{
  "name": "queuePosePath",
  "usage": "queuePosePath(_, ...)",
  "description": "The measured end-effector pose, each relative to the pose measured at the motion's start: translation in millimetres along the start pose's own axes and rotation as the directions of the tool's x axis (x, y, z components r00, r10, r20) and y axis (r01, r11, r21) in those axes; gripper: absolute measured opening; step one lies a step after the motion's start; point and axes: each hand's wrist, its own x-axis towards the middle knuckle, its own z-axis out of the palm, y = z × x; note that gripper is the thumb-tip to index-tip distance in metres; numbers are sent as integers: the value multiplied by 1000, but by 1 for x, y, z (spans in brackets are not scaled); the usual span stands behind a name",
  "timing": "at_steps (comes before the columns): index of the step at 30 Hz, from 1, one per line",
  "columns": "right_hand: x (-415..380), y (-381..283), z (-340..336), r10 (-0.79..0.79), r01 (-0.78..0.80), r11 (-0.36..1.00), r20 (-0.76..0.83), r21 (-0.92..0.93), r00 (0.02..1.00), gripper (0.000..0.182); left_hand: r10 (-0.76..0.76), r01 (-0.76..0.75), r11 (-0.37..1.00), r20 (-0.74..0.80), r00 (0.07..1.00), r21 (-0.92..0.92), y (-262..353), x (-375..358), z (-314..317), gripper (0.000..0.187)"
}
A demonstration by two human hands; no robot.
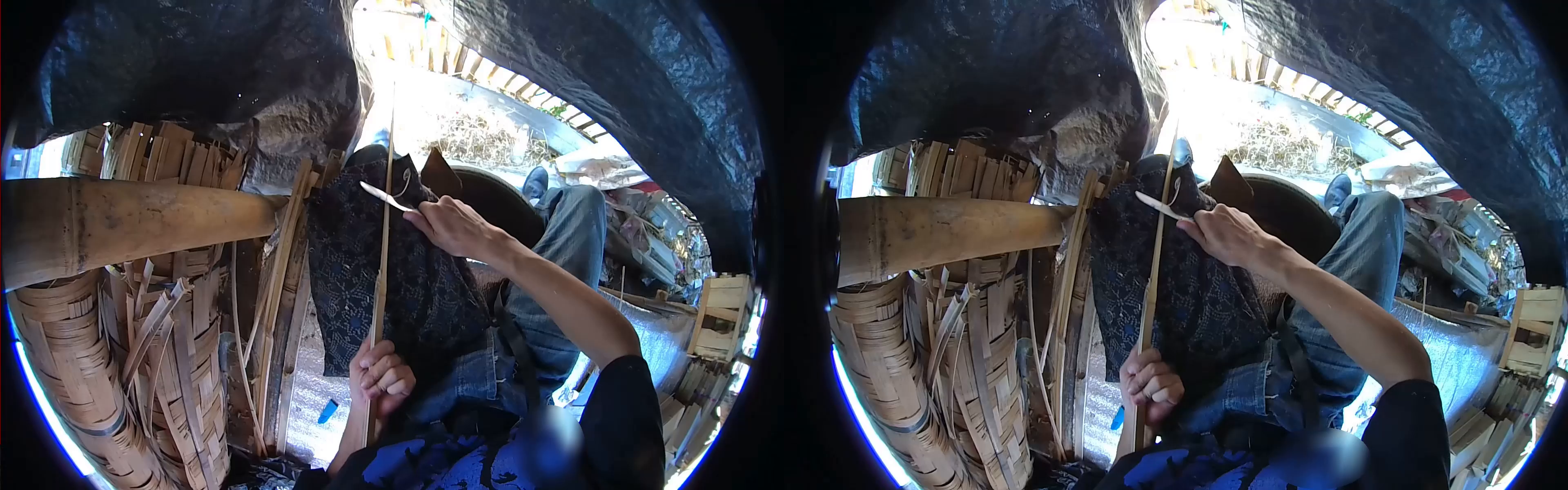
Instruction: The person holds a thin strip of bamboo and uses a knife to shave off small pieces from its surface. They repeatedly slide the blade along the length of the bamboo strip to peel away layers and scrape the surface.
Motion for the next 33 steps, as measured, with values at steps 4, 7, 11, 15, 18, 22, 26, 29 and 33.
queuePosePath(4,17,4,-2,-101,98,994,-64,-48,993,50,6,-6,999,-2,1000,38,4,-3,4,48)
queuePosePath(7,16,16,-5,-46,45,999,-15,-21,999,46,-3,3,1000,-7,1000,6,-4,-2,1,48)
queuePosePath(11,36,24,-11,-17,16,1000,28,6,999,47,6,-6,1000,-17,1000,-3,-6,-12,-1,49)
queuePosePath(15,49,25,-16,17,-19,1000,116,13,993,52,34,-34,999,-42,999,4,-8,-17,1,49)
queuePosePath(18,61,33,-25,57,-57,998,145,-2,988,53,18,-17,999,-21,1000,34,-11,-25,-1,46)
queuePosePath(22,97,68,-26,139,-118,971,91,-209,986,45,17,-10,998,-116,993,64,-11,-44,-3,46)
queuePosePath(26,126,130,-34,427,-441,876,-114,-197,897,39,-1,33,992,-246,969,125,-9,-48,2,49)
queuePosePath(29,98,116,-47,530,-519,848,-217,110,820,40,8,40,985,-276,961,169,-7,-38,9,49)
queuePosePath(33,16,57,-62,122,-90,968,-122,236,985,39,-34,84,973,-230,973,213,7,-9,12,49)
